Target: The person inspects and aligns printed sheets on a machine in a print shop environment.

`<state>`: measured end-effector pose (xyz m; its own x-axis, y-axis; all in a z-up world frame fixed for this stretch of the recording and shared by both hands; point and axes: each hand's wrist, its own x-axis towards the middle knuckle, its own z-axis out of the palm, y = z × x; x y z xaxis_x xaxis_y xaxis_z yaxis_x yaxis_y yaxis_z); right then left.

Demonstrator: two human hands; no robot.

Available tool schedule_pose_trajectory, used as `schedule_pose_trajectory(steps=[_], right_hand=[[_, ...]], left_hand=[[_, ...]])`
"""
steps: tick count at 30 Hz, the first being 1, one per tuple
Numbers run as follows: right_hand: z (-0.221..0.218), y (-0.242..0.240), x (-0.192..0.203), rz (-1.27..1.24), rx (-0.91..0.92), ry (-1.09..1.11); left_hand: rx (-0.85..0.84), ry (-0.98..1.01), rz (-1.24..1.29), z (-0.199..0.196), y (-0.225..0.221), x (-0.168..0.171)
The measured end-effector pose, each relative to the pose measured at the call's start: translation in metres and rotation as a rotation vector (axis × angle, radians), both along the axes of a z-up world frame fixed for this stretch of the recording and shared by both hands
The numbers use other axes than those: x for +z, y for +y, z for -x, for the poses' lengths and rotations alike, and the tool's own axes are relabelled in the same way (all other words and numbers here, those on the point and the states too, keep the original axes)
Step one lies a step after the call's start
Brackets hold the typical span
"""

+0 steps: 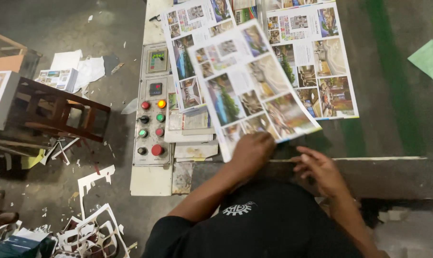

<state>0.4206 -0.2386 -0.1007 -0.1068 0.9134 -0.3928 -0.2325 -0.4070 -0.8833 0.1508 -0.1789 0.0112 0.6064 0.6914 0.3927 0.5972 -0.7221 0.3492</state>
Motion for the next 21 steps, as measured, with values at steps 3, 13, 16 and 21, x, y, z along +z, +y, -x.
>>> schedule_pose_trajectory(steps=[3, 13, 16, 21], right_hand=[[0.021, 0.013, 0.022, 0.046, -0.041, -0.006], [-0.037, -0.009, -0.043, -0.096, -0.319, 0.115], [-0.063, -0.021, -0.058, -0.064, -0.435, 0.076], [-0.094, -0.044, -0.051, -0.027, -0.528, 0.021]], left_hand=[[-0.088, 0.062, 0.034, -0.026, -0.006, -0.020], [0.209, 0.018, 0.163, 0.051, 0.066, -0.044], [0.348, 0.016, -0.102, 0.097, 0.112, -0.069], [0.511, 0.321, -0.321, 0.140, 0.158, -0.070]])
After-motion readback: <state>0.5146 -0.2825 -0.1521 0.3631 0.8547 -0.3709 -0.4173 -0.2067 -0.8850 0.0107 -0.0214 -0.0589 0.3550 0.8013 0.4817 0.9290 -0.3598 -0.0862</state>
